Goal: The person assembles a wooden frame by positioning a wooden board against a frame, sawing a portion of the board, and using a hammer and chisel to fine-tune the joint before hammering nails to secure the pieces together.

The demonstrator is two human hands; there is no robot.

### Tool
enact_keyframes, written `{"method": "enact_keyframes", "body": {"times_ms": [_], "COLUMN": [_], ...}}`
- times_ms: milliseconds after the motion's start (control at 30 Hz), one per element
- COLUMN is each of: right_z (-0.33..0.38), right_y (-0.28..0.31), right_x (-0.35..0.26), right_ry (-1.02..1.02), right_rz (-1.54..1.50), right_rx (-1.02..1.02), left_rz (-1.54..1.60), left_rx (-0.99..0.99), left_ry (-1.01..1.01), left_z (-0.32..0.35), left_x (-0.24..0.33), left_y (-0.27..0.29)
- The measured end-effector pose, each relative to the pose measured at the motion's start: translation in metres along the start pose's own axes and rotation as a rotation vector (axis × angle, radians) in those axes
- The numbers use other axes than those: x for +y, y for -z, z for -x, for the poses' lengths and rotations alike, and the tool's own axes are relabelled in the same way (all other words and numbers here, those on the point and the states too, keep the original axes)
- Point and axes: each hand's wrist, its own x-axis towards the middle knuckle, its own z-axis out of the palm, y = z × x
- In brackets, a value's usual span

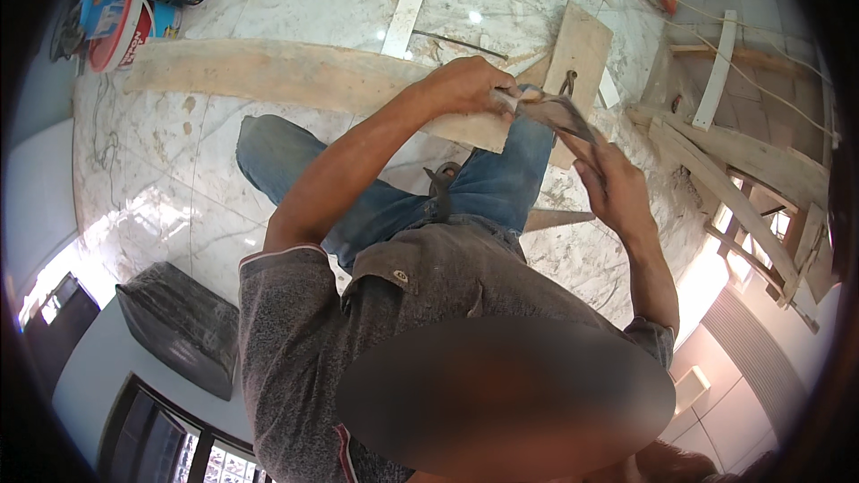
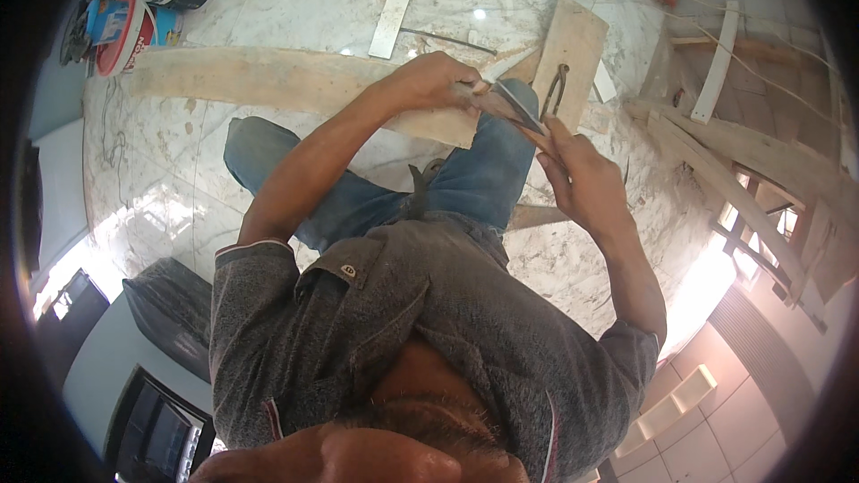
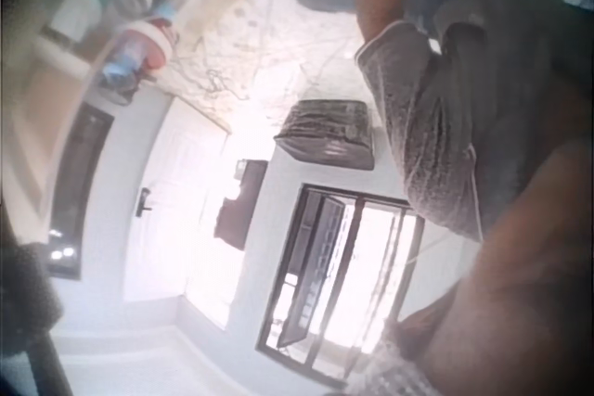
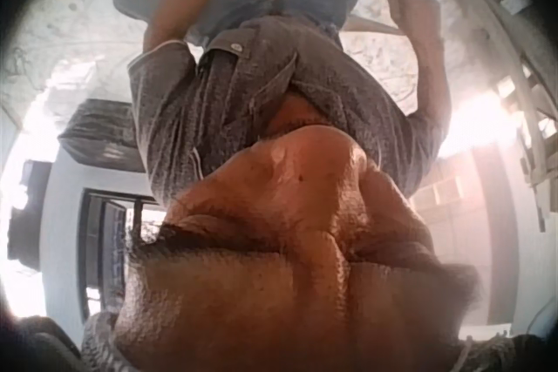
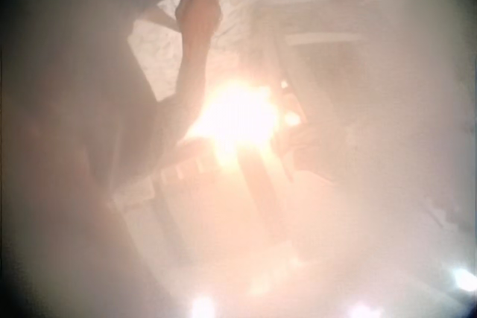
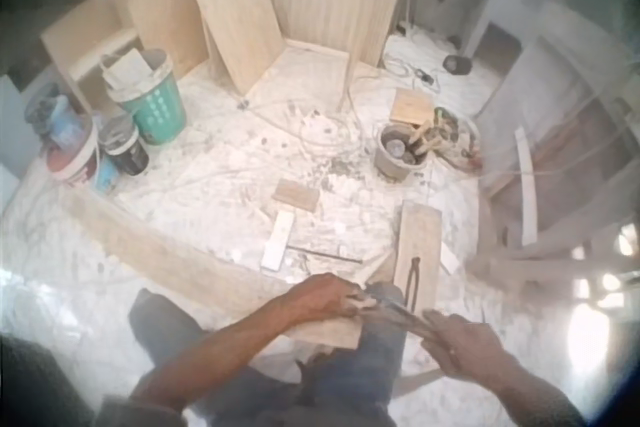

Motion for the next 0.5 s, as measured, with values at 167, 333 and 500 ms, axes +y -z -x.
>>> {"method": "enact_keyframes", "body": {"times_ms": [167,333,500], "right_z": [-0.002,-0.004,0.002], "right_y": [0.006,0.006,0.0], "right_x": [-0.007,-0.004,0.002], "right_ry": [0.119,-0.091,0.221], "right_rz": [-0.083,-0.129,-0.122], "right_rx": [0.065,-0.084,0.162], "left_rz": [0.058,-0.019,0.035], "left_rx": [0.033,-0.017,0.01], "left_ry": [0.014,0.025,-0.004], "left_z": [0.003,-0.003,0.0], "left_x": [-0.014,0.0,-0.01], "left_y": [-0.006,0.003,-0.004]}}
